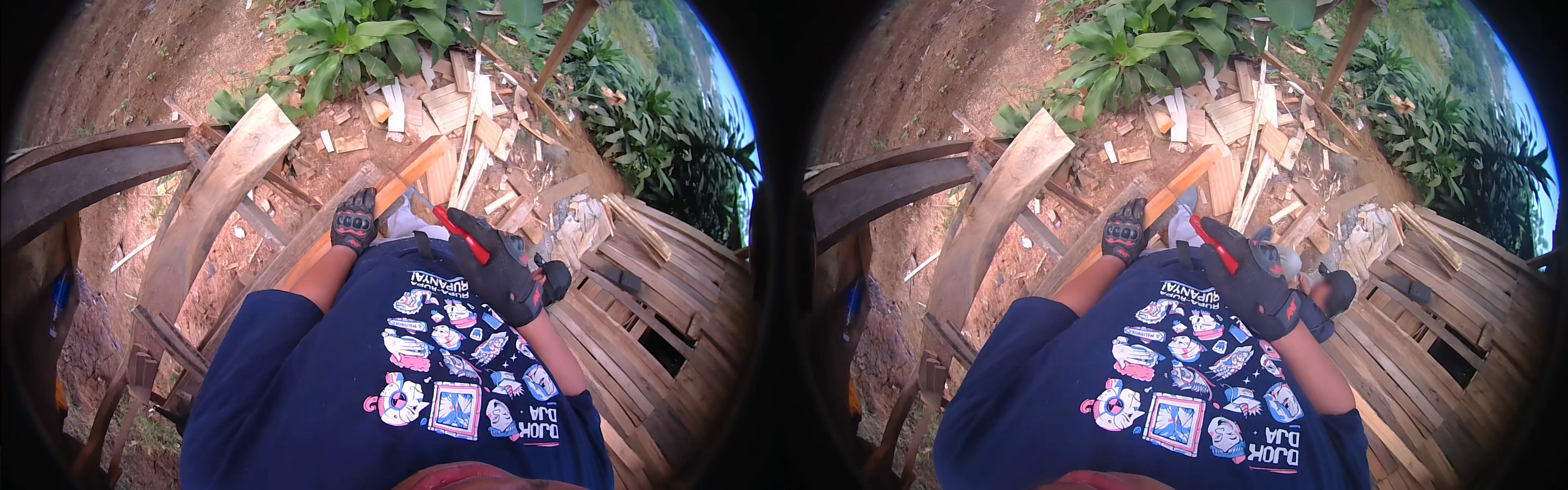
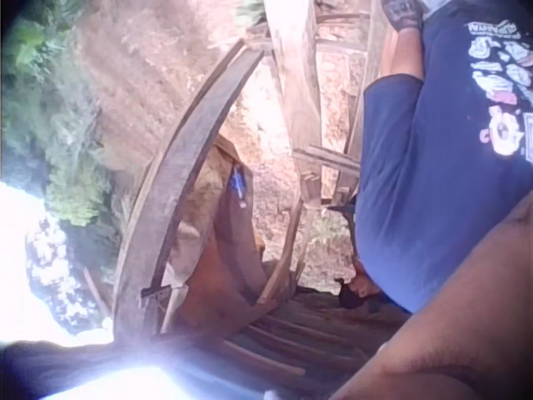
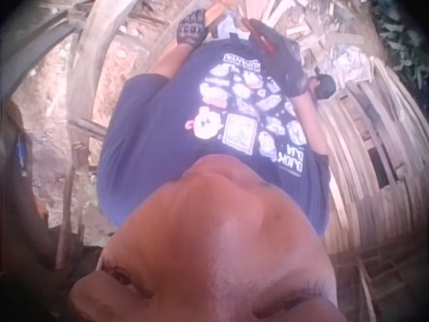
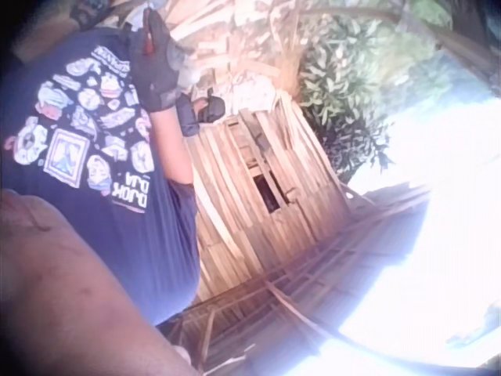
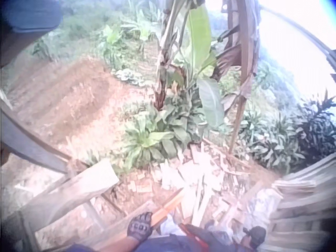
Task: The person uses a hand saw to cut a wooden plank that is supported on a makeshift wooden frame. The person holds the plank with one hand and saws with the other, producing sawdust as the cut progresses.
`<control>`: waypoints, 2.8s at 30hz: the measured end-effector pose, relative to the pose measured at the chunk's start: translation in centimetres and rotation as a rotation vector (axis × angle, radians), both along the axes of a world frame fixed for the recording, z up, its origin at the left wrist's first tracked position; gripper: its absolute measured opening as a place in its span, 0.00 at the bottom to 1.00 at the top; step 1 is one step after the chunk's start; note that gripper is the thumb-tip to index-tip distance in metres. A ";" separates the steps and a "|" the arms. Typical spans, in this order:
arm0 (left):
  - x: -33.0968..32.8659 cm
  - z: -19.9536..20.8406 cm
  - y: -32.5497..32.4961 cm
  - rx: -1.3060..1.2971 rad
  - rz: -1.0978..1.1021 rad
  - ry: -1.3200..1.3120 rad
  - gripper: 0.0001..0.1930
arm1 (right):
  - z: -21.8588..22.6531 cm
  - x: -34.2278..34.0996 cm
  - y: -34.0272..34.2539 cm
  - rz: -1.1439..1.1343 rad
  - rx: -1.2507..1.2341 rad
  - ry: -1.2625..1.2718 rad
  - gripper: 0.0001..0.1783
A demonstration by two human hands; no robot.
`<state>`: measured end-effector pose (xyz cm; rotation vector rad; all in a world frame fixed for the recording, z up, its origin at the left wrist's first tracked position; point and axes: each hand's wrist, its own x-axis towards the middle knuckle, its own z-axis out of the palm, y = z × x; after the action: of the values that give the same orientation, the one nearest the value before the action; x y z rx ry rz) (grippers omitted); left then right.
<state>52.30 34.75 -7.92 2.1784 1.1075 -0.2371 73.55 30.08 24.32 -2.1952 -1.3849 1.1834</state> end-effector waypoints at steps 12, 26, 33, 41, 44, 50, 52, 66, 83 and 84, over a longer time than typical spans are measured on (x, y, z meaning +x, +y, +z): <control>-0.4 -1.7 -0.5 0.004 0.019 -0.058 0.37 | -2.2 0.7 8.4 0.094 -0.062 -0.129 0.20; -0.5 -1.9 -0.5 -0.035 0.034 -0.059 0.36 | -8.7 -0.3 8.8 0.077 -0.043 -0.134 0.19; -0.5 -2.0 -0.9 -0.024 0.036 -0.064 0.37 | -16.2 -1.9 8.6 0.146 -0.093 -0.128 0.23; -0.7 -1.5 -1.0 -0.006 0.057 -0.081 0.37 | -22.6 0.2 8.0 0.129 0.052 -0.020 0.21; -0.1 -1.4 -0.3 -0.002 0.068 -0.080 0.36 | -22.5 0.7 7.6 0.084 0.042 0.011 0.23; -0.6 -1.9 -0.9 0.037 0.075 -0.088 0.36 | -20.5 1.4 4.7 0.106 -0.056 0.095 0.31; -0.4 -2.0 -1.0 0.034 0.054 -0.099 0.35 | -22.5 2.6 1.4 0.158 0.081 0.118 0.32; -0.2 -2.0 -0.9 0.020 0.021 -0.062 0.36 | 2.4 3.2 3.0 0.099 -0.086 -0.121 0.21; -0.5 -1.8 -0.8 0.037 0.016 -0.065 0.32 | -2.4 -0.5 9.5 0.028 -0.248 -0.098 0.22; -0.5 -2.1 -0.9 0.049 0.019 -0.069 0.34 | -3.2 -0.6 8.7 0.097 -0.175 -0.132 0.22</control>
<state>51.78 33.86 -10.03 2.2007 1.1059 -0.1267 72.96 38.73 21.08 -2.3890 -1.5081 1.2567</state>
